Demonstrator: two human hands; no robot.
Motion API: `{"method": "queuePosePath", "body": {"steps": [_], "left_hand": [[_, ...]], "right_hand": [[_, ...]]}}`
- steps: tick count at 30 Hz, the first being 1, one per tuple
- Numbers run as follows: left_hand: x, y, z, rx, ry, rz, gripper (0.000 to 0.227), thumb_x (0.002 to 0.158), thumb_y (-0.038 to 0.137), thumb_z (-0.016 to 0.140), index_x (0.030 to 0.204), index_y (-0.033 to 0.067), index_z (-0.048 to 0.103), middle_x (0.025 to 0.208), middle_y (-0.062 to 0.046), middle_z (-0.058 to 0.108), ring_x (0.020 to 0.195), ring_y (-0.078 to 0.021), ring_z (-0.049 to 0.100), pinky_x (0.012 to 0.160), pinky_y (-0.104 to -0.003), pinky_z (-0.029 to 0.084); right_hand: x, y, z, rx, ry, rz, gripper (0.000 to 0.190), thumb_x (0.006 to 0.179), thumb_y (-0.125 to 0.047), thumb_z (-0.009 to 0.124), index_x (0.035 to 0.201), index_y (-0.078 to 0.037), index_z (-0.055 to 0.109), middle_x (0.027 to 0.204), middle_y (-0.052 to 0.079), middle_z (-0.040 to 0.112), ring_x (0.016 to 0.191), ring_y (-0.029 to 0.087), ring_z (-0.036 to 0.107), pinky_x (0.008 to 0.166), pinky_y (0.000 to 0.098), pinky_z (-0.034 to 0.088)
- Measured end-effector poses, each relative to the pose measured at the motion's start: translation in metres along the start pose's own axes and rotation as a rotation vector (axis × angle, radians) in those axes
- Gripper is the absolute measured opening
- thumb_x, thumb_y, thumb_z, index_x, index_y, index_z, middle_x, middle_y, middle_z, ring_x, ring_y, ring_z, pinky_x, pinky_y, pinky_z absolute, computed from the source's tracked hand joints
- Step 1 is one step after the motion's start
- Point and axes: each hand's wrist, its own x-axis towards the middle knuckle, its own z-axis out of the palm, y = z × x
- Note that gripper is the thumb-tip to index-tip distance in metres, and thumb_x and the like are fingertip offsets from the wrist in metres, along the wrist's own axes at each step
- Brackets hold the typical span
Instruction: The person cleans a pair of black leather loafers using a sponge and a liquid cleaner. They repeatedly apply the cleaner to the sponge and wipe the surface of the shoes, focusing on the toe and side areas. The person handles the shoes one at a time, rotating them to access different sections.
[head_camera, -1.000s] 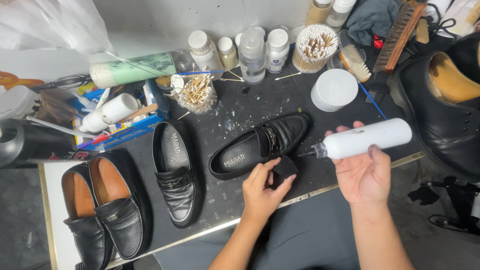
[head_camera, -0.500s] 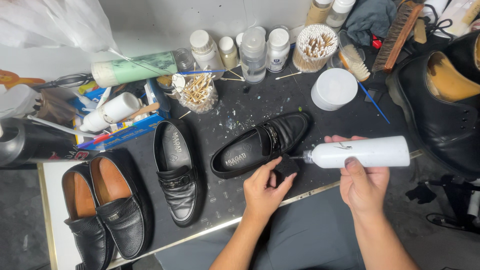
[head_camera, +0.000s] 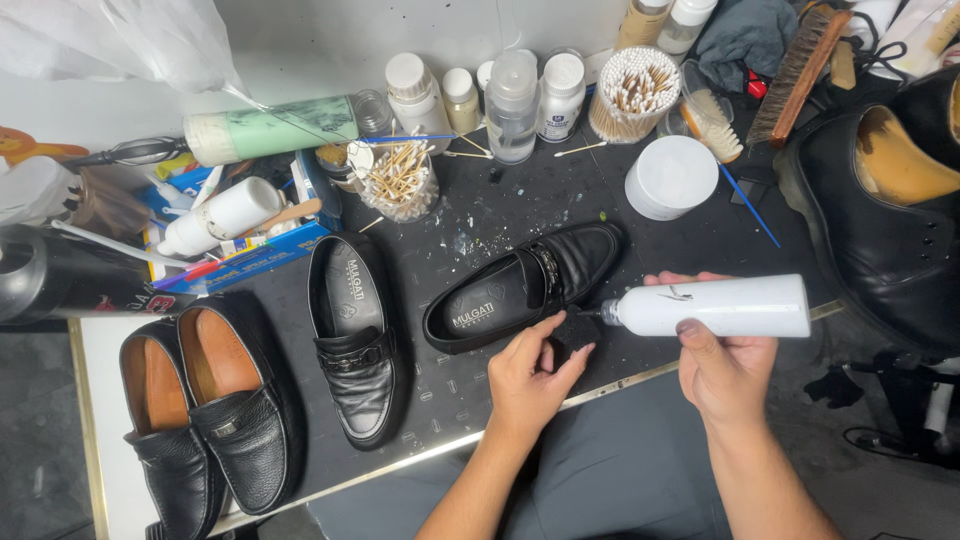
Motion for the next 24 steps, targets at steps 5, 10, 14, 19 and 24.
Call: {"method": "queuePosePath", "body": {"steps": [5,10,14,19,24], "left_hand": [[0.0,-0.0007,0.0002,-0.003,0.006,0.026,0.048,0.076,0.012,0.091,0.119,0.0004,0.073,0.066,-0.001,0.051,0.056,-0.0053,0.046,0.051,-0.021,0.041],[0.0,0.0,-0.0002,0.012,0.008,0.005,0.047,0.076,0.012,0.091,0.118,0.0011,0.073,0.065,-0.001,0.05,0.055,-0.0056,0.046,0.051,-0.021,0.041],[0.0002,0.0013,-0.0011,0.01,0.011,-0.003,0.047,0.077,0.012,0.09,0.119,0.0015,0.073,0.065,-0.001,0.05,0.055,-0.0058,0.046,0.051,-0.021,0.041],[-0.0002,0.0011,-0.0006,0.01,0.01,-0.018,0.047,0.077,0.013,0.09,0.119,0.0021,0.073,0.065,-0.001,0.049,0.055,-0.0058,0.045,0.051,-0.021,0.041],[0.0002,-0.0002,0.0003,0.021,0.015,-0.045,0.047,0.076,0.014,0.09,0.119,0.002,0.073,0.064,0.0,0.048,0.054,-0.0051,0.045,0.05,-0.021,0.04]], "right_hand": [[-0.0012,-0.0002,0.0013,-0.013,0.005,0.011,0.045,0.096,-0.003,0.075,0.136,0.0,0.056,0.129,0.027,0.067,0.125,0.041,0.067,0.116,0.0582,0.052],[-0.0018,-0.0015,0.0019,-0.032,-0.028,-0.011,0.046,0.095,-0.002,0.076,0.137,-0.001,0.056,0.131,0.026,0.067,0.127,0.041,0.066,0.117,0.0587,0.052],[-0.0013,-0.0024,0.0029,-0.025,-0.047,-0.008,0.046,0.095,-0.001,0.076,0.136,-0.003,0.056,0.132,0.025,0.066,0.128,0.041,0.066,0.117,0.0586,0.052],[-0.0013,-0.0026,0.0012,-0.029,-0.037,0.0,0.047,0.094,0.001,0.076,0.136,-0.002,0.057,0.131,0.025,0.066,0.129,0.041,0.065,0.117,0.0594,0.052],[-0.0045,-0.0072,-0.0015,-0.04,-0.055,0.0,0.048,0.091,0.003,0.077,0.135,-0.003,0.056,0.131,0.025,0.067,0.128,0.041,0.066,0.116,0.0585,0.052]]}}
